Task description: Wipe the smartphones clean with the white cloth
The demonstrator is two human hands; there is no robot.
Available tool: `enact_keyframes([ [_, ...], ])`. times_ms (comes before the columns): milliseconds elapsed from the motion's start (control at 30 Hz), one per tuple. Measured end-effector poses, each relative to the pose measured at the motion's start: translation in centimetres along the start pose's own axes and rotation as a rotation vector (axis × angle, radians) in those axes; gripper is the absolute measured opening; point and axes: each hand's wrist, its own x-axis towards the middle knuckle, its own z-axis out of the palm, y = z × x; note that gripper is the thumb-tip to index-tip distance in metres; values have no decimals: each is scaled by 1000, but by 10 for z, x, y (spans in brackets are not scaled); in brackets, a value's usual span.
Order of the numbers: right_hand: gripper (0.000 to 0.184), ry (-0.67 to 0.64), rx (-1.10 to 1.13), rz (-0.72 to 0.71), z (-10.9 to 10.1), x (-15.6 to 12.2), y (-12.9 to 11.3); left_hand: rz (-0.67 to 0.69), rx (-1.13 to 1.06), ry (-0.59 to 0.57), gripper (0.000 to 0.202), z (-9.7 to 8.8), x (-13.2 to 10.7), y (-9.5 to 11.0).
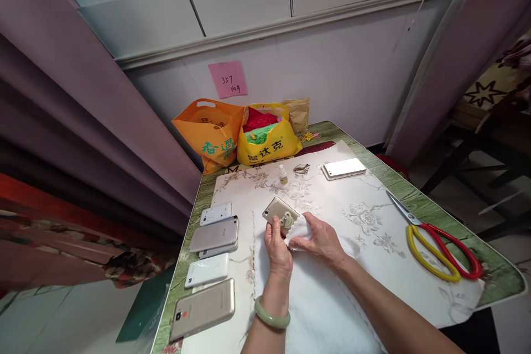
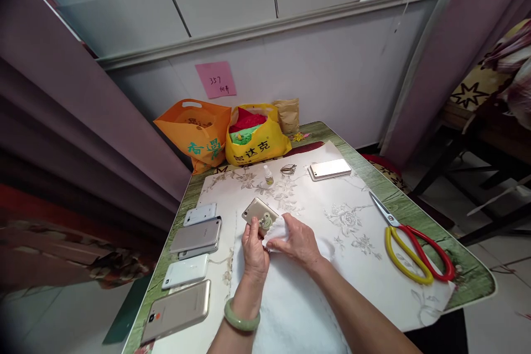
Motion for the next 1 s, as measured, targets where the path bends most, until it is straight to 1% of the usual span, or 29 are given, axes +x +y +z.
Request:
enact_keyframes([
  [100, 29, 13, 39, 24, 2, 2, 4, -25, 0, -40, 42, -1, -1, 0],
  [200, 40, 77, 91, 59, 5, 4, 7, -35, -6, -46, 42, 0, -2, 0],
  [267, 43, 108, 98, 66, 5, 4, 8, -24, -8, -45, 42, 0, -3, 0],
  [467, 32, 30, 94, 23, -2, -2, 2, -4, -56, -36, 43, 2, -3, 0],
  [567, 32, 0, 168, 13, -6, -3, 0, -28, -29, -36, 43, 1, -3, 0],
  [667, 37, -1, 257, 37, -6, -2, 2, -46, 13, -80, 43, 0, -3, 0],
  [733, 40, 10, 290, 52, -5, -2, 5, -30, 32, -101, 44, 0, -5, 0],
  [800, 42, 22, 303, 60, -3, -1, 6, 8, 43, -69, 47, 1, -7, -2],
  [933, 41, 17, 287, 39, -4, 0, 5, 48, 76, 50, 49, 1, -9, -6],
  [1000, 39, 1, 261, 12, -5, 0, 4, 50, 112, 51, 51, 1, -8, -6],
])
